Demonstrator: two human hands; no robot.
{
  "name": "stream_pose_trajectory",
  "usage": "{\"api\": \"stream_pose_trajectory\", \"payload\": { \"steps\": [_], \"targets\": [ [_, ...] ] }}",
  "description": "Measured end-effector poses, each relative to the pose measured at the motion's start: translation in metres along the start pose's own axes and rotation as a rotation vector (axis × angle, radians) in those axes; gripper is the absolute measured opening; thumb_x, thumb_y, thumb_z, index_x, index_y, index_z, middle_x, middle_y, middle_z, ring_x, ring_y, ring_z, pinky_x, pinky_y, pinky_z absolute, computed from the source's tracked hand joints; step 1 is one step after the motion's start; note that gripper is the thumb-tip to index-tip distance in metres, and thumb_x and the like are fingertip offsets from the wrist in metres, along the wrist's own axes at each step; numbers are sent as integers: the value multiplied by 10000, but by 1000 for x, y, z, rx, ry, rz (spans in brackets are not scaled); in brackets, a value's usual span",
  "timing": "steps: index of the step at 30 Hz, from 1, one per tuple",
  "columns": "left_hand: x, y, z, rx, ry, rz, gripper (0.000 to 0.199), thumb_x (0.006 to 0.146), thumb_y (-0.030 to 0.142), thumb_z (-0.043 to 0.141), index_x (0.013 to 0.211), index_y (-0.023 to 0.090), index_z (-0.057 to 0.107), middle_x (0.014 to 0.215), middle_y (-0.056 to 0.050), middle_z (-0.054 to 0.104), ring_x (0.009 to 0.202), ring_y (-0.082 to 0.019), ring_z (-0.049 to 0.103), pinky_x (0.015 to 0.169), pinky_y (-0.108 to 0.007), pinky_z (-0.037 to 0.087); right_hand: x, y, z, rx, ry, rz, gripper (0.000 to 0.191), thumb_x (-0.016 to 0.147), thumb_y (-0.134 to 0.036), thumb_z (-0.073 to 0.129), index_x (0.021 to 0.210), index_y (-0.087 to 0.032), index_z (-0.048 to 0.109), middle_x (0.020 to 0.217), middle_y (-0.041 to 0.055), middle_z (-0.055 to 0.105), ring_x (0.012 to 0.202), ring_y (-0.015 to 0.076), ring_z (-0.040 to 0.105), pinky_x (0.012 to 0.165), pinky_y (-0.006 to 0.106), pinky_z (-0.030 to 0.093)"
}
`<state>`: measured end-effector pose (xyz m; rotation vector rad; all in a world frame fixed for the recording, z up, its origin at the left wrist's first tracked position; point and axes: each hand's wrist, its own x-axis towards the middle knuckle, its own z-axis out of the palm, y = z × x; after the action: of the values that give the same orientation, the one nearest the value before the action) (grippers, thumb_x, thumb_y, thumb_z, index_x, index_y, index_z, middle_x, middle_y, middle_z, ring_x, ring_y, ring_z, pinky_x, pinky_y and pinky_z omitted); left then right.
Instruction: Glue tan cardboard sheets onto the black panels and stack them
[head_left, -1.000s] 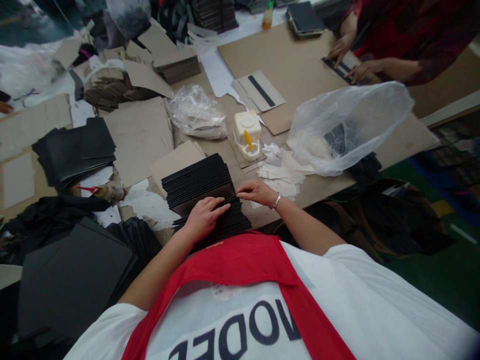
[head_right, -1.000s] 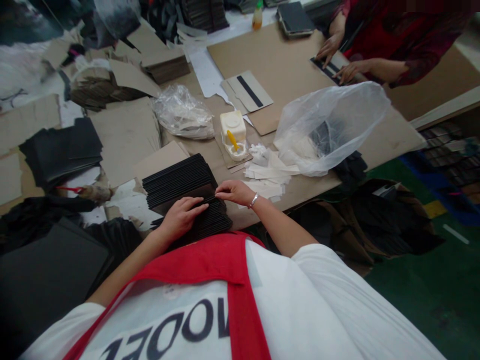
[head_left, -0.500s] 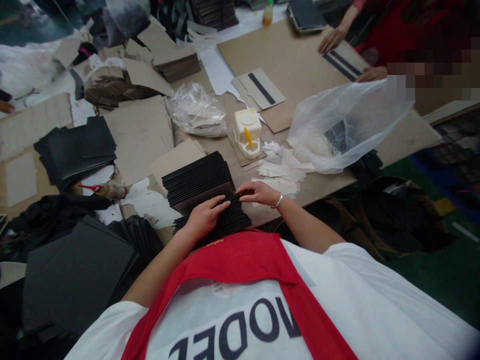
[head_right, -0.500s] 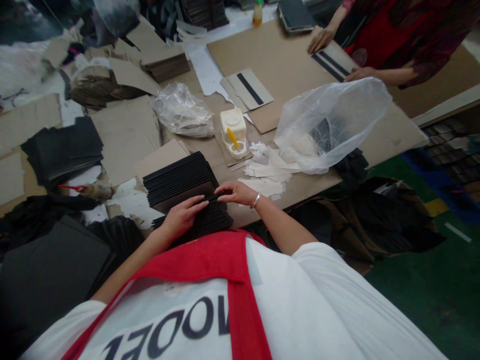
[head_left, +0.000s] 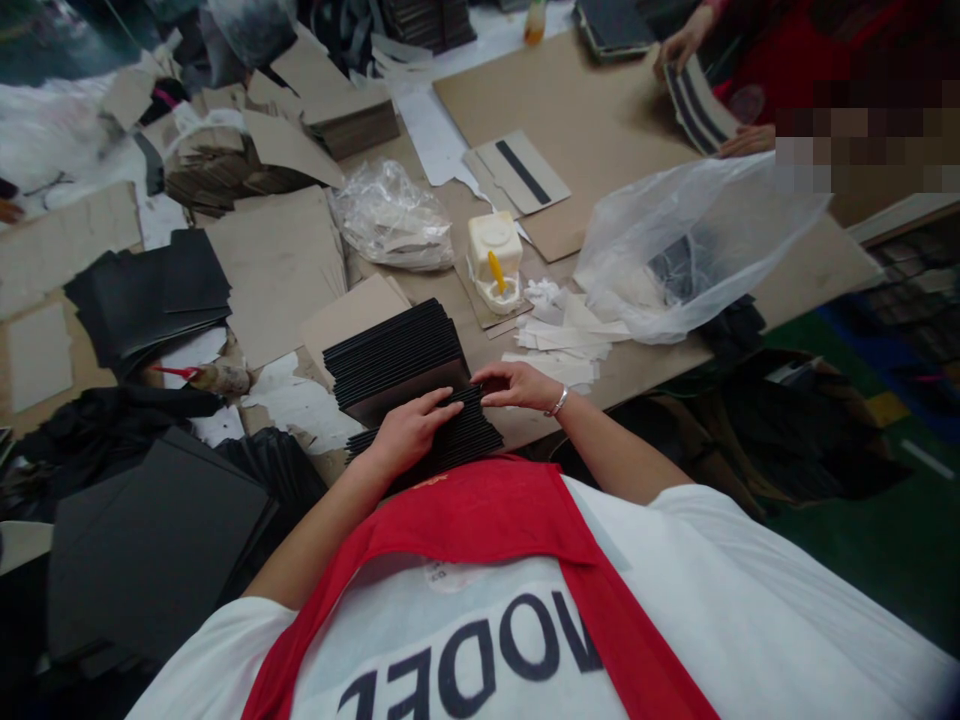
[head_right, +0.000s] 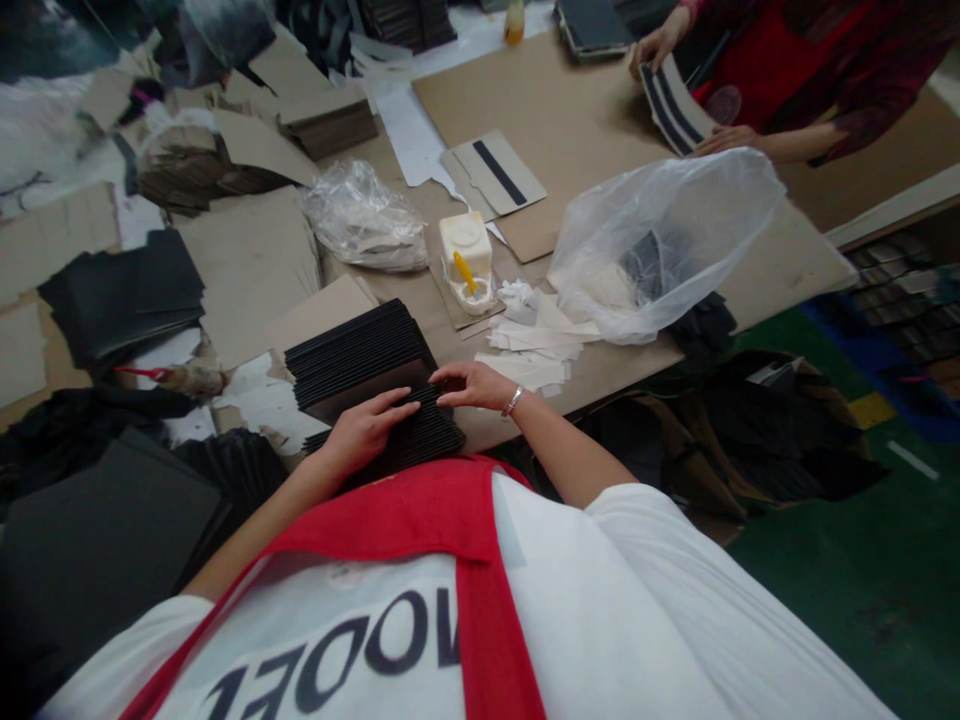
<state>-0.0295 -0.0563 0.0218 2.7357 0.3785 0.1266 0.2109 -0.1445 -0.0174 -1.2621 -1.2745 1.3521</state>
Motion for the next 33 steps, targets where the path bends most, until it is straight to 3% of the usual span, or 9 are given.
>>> {"api": "stream_pose_trajectory", "payload": {
  "steps": [7, 15, 18, 24, 33],
  "targets": [
    [-2, -1, -1, -29, 16, 21, 570, 777, 14, 432, 1271, 276, 542, 1336, -53, 528, 1172, -184, 543, 934, -321, 503, 1, -2, 2, -168, 56, -75, 396, 709, -379, 690, 1012, -129, 642, 844, 36, 647, 675, 102, 561, 636, 233, 477],
    [1, -7, 1, -28, 37, 82, 523, 791, 38, 459, 1258, 254, 555, 1389, -85, 468, 1231, -223, 488, 969, -387, 479, -2, -8, 7, -424, 166, -152, 307, 765, -319, 639, 1018, -146, 642, 893, 52, 632, 700, 108, 570, 679, 244, 484],
    [2, -6, 1, -35, 31, 83, 501, 797, 47, 470, 1254, 232, 560, 1389, -112, 464, 1231, -246, 486, 976, -423, 469, -4, -8, 6, -408, 152, -147, 322, 771, -320, 636, 1049, -158, 628, 931, 53, 628, 713, 108, 582, 702, 255, 496],
    [3, -2, -4, -10, 28, 56, 485, 814, 57, 458, 1249, 244, 566, 1375, -101, 481, 1206, -229, 513, 955, -383, 490, -8, -7, 1, -317, 70, -109, 478, 695, -389, 716, 1110, -182, 600, 1000, 50, 618, 789, 126, 602, 764, 293, 521],
    [2, -2, -3, 2, 25, 45, 437, 836, 108, 469, 1242, 235, 570, 1363, -106, 493, 1197, -228, 521, 945, -374, 495, -5, -10, 3, -364, 84, -137, 438, 711, -367, 696, 1086, -160, 603, 984, 60, 620, 783, 134, 607, 757, 295, 525]
  ]
}}
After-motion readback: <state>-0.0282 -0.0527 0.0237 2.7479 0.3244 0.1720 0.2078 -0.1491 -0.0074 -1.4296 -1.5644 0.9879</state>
